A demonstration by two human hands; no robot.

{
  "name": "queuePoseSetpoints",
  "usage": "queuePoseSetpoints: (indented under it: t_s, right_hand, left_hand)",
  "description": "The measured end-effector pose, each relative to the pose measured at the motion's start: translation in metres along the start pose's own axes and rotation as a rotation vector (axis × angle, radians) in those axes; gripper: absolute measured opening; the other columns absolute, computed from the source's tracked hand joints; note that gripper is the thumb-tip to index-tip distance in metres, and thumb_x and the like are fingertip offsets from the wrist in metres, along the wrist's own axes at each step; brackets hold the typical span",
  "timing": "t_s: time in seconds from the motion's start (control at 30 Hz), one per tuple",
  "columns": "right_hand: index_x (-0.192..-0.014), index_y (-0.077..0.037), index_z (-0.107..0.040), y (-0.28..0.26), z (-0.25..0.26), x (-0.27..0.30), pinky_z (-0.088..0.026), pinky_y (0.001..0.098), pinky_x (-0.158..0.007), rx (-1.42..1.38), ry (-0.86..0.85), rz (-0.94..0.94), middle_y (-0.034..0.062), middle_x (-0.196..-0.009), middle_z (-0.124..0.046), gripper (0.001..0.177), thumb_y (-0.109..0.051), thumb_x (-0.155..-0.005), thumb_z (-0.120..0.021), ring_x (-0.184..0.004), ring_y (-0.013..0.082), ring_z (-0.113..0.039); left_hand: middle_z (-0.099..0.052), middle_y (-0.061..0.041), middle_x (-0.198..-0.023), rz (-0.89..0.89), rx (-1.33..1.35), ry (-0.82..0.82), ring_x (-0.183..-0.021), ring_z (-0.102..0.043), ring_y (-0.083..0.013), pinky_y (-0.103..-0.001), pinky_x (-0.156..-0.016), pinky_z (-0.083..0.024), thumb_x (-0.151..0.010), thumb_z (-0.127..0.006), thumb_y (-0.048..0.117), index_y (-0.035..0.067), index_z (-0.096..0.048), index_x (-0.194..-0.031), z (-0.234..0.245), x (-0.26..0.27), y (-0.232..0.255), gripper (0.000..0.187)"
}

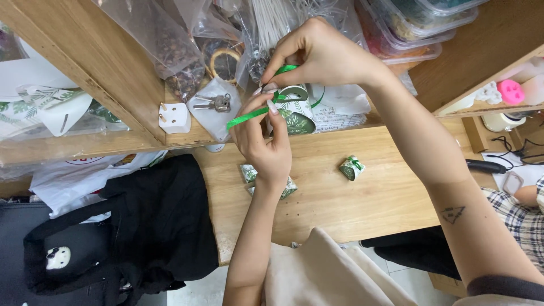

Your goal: Tying green ribbons around small gift boxes on a workbench.

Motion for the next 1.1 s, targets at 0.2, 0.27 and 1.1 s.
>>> queuePoseSetpoints:
  t_s: [0.2, 0.27, 1.1]
  right_hand:
    - [-0.104, -0.003, -0.079, 0.026, -0.006, 0.012, -0.057, 0.0206, -0.078, -0.327, 0.011, -0.093, 0.002, -0.093, -0.078, 0.015, -0.001, -0.089, -0.08, -0.085, 0.0032, -0.068]
    - [-0.104, 0.0, -0.078, 0.034, -0.011, 0.016, -0.058, 0.0212, -0.082, -0.433, 0.038, -0.098, 0.0041, -0.097, -0.077, 0.015, 0.002, -0.089, -0.078, -0.09, 0.0053, -0.07]
    - [-0.103, -0.003, -0.078, 0.053, -0.019, 0.05, -0.049, 0.0194, -0.069, -0.393, 0.458, -0.112, 0.0002, -0.093, -0.075, 0.009, -0.003, -0.094, -0.079, -0.079, 0.0011, -0.061]
  left_hand:
    - [-0.073, -0.002, -0.122, -0.005, 0.025, -0.035, -0.122, -0.067, -0.0203, -0.038, -0.107, -0.039, -0.103, -0.064, 0.003, 0.004, -0.066, -0.113, -0.001, -0.004, 0.009, 0.01]
    - [-0.074, -0.008, -0.12, 0.042, 0.029, -0.056, -0.118, -0.067, -0.0227, -0.038, -0.106, -0.041, -0.1, -0.067, -0.001, 0.004, -0.062, -0.112, -0.002, -0.004, 0.008, 0.014]
    - [-0.067, -0.006, -0.101, 0.343, 0.319, -0.409, -0.086, -0.065, -0.0075, -0.022, -0.074, -0.052, -0.095, -0.079, 0.001, 0.003, -0.076, -0.112, -0.022, -0.028, -0.01, 0.018]
Point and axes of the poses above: each hand's wrist, its own x-axis away from the middle knuckle, its own z-axis out of the back of the hand, y = z × x, the point moved 5 cm from there along -x, towards the middle knuckle
